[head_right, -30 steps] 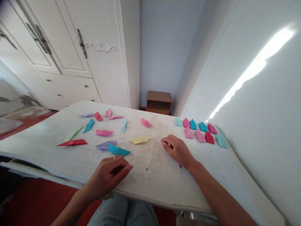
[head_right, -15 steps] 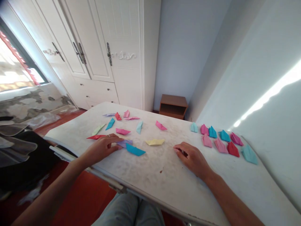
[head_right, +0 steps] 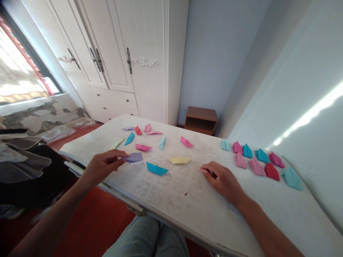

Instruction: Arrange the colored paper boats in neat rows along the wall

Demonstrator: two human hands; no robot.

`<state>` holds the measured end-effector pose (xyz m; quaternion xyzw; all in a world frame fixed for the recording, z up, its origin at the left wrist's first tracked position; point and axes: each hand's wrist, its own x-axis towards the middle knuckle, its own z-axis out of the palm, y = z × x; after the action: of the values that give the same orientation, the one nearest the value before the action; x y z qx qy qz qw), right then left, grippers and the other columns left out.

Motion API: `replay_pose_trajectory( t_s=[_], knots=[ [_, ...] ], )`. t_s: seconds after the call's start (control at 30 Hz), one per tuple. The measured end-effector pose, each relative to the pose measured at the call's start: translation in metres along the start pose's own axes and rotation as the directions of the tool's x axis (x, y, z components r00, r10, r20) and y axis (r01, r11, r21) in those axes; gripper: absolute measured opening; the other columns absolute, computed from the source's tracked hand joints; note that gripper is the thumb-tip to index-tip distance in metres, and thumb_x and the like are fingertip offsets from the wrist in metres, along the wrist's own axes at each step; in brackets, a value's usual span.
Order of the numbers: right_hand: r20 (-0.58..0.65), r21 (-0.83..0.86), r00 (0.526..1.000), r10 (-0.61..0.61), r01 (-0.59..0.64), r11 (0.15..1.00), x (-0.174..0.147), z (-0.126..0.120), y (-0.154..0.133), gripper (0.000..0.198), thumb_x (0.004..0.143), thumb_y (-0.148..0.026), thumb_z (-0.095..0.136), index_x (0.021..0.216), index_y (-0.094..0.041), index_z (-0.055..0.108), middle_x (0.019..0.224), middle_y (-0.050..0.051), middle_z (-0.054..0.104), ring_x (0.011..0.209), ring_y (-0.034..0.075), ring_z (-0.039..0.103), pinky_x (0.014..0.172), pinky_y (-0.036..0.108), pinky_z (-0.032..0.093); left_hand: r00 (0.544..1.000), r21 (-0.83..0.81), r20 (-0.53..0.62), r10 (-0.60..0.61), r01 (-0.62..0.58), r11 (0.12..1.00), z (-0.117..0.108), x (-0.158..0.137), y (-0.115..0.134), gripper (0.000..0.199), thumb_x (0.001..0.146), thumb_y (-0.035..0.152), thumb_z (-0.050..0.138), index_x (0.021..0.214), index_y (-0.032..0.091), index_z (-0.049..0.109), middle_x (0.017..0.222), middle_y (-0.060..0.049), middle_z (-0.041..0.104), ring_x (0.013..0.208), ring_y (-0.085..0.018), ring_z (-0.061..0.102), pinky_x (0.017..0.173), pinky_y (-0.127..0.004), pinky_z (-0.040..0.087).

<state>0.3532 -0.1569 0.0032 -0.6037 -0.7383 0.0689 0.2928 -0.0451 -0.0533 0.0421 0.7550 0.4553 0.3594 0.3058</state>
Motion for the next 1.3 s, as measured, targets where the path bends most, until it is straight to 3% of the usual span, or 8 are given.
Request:
replay_pose_trajectory(
  t_s=[0.1,0.23,0.37,0.57,0.83,1.03,1.17,1.3],
  knots=[
    [-0.003,0.000,1.000,-0.002,0.002,1.000,0.000,0.000,-0.001,0.026,0.094,-0.038,0.048,0.094,-0.022,0.068,0.086,0.005,0.068,0.073,0.019,0.063,0.065,0.031,0.050,0.999,-0.107,-0.031,-0.010,0.006,0.994,-0.002,-0.004,0.014,0.031,0.078,0.039,0.067,0.097,0.016,0.074,0.095,-0.008,0.070,0.061,-0.011,0.056,0.053,-0.021,0.046],
    [-0.006,-0.003,1.000,-0.001,0.001,1.000,-0.001,0.000,0.000,0.026,0.094,-0.039,0.048,0.094,-0.022,0.068,0.085,0.005,0.068,0.071,0.019,0.063,0.064,0.031,0.050,0.991,-0.147,-0.134,0.023,-0.043,0.988,0.002,-0.003,0.029,0.028,0.078,0.040,0.070,0.096,0.019,0.075,0.098,-0.007,0.071,0.089,-0.019,0.063,0.076,-0.027,0.051],
    [-0.002,-0.001,1.000,-0.013,0.013,1.000,-0.001,0.000,0.001,0.026,0.095,-0.038,0.048,0.094,-0.022,0.068,0.086,0.005,0.068,0.073,0.019,0.063,0.065,0.031,0.050,0.982,-0.203,-0.188,0.020,-0.059,0.977,0.012,0.003,0.034,0.024,0.074,0.039,0.076,0.087,0.019,0.076,0.094,-0.006,0.073,0.088,-0.019,0.065,0.080,-0.030,0.051],
    [0.010,-0.004,1.000,-0.011,0.011,1.000,-0.001,0.000,0.002,0.025,0.095,-0.037,0.048,0.094,-0.022,0.067,0.086,0.004,0.068,0.073,0.019,0.063,0.066,0.031,0.050,0.990,-0.509,-0.114,-0.080,0.011,0.860,0.027,0.015,0.051,0.024,0.066,0.030,0.083,0.083,0.015,0.075,0.092,-0.007,0.074,0.087,-0.017,0.067,0.082,-0.029,0.052],
    [0.026,-0.018,1.000,-0.018,0.019,1.000,0.001,0.000,0.000,0.026,0.095,-0.036,0.046,0.094,-0.022,0.068,0.088,0.005,0.069,0.075,0.019,0.064,0.066,0.030,0.049,0.970,-0.712,0.041,-0.241,0.198,0.673,0.041,0.038,0.066,0.035,0.053,0.027,0.088,0.077,0.011,0.069,0.073,-0.001,0.067,0.067,-0.011,0.062,0.068,-0.025,0.053],
    [0.054,-0.013,0.999,-0.002,0.003,1.000,0.000,-0.001,0.000,0.028,0.095,-0.035,0.045,0.094,-0.020,0.068,0.090,0.006,0.069,0.080,0.020,0.064,0.071,0.031,0.048,0.977,-0.686,0.077,-0.200,0.198,0.701,0.055,0.052,0.067,0.043,0.053,0.027,0.089,0.086,0.011,0.067,0.077,0.001,0.064,0.063,-0.008,0.060,0.062,-0.021,0.049],
    [0.052,-0.011,0.999,0.013,-0.012,1.000,0.000,-0.001,0.000,0.028,0.095,-0.035,0.045,0.095,-0.019,0.068,0.091,0.006,0.069,0.081,0.020,0.063,0.072,0.031,0.047,0.977,-0.651,0.112,-0.179,0.208,0.730,0.065,0.057,0.074,0.049,0.053,0.028,0.090,0.092,0.011,0.067,0.083,-0.003,0.068,0.070,-0.011,0.063,0.066,-0.023,0.051],
    [0.048,-0.003,0.999,0.000,0.000,1.000,0.001,-0.001,-0.001,0.025,0.094,-0.031,0.045,0.094,-0.019,0.068,0.090,0.006,0.068,0.082,0.019,0.063,0.072,0.030,0.047,0.984,-0.604,0.137,-0.117,0.176,0.777,0.076,0.058,0.087,0.041,0.055,0.031,0.088,0.086,0.010,0.070,0.075,-0.004,0.070,0.066,-0.011,0.063,0.064,-0.022,0.050]
  ],
)
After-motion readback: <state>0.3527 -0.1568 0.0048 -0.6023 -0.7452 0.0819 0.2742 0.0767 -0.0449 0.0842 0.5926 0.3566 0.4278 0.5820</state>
